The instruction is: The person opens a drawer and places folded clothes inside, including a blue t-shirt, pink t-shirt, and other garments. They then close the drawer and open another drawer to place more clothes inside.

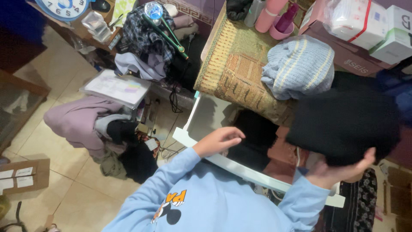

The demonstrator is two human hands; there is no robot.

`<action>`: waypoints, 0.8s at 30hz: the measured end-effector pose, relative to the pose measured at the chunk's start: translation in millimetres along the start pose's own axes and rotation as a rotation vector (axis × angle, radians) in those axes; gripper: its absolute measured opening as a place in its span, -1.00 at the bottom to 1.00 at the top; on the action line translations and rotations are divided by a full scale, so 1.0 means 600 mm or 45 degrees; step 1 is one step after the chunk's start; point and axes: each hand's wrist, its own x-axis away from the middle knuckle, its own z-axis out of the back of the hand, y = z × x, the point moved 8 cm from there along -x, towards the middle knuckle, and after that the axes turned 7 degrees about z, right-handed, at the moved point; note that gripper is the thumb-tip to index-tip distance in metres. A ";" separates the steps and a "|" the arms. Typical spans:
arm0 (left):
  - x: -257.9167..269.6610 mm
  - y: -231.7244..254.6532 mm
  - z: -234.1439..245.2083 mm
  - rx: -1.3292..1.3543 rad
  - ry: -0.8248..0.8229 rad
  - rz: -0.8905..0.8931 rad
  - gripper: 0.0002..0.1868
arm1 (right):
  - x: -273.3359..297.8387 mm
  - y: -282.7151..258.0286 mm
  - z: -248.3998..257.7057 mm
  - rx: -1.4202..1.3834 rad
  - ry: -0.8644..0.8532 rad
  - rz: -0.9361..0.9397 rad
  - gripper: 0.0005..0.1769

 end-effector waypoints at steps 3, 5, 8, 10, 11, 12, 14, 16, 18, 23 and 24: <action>-0.005 -0.025 0.003 0.283 -0.013 0.055 -0.52 | 0.043 -0.046 -0.029 -0.020 -0.147 -0.280 -0.02; -0.014 -0.038 0.013 0.558 0.029 -0.004 -0.35 | 0.056 -0.070 -0.034 0.081 -0.293 -0.313 0.20; -0.029 -0.070 0.041 0.965 0.034 0.048 -0.28 | 0.091 -0.094 -0.086 -0.421 -0.296 -0.421 -0.11; -0.015 -0.086 0.037 0.966 0.008 0.103 -0.22 | 0.104 -0.114 -0.113 -0.534 -0.393 -0.461 -0.11; -0.008 -0.095 0.033 0.970 -0.002 0.132 -0.18 | 0.106 -0.121 -0.120 -0.538 -0.467 -0.492 -0.05; -0.006 -0.117 0.021 0.982 -0.027 0.315 -0.17 | 0.107 -0.126 -0.128 -0.544 -0.541 -0.523 0.03; 0.000 -0.157 -0.003 0.994 -0.083 0.677 -0.16 | 0.091 -0.146 -0.133 -0.446 -0.589 -0.360 0.00; -0.001 -0.140 0.005 0.965 -0.139 0.500 -0.18 | 0.083 -0.150 -0.147 -0.371 -0.630 -0.281 -0.07; -0.001 -0.112 0.013 0.787 -0.144 0.298 -0.19 | 0.079 -0.136 -0.159 -0.313 -0.676 -0.289 -0.17; -0.015 -0.073 0.014 0.582 -0.029 0.144 -0.20 | 0.080 -0.087 -0.154 -0.869 -0.308 -0.957 -0.40; -0.016 -0.076 0.020 0.605 0.026 0.129 -0.25 | 0.088 -0.075 -0.164 -1.162 -0.158 -1.256 -0.52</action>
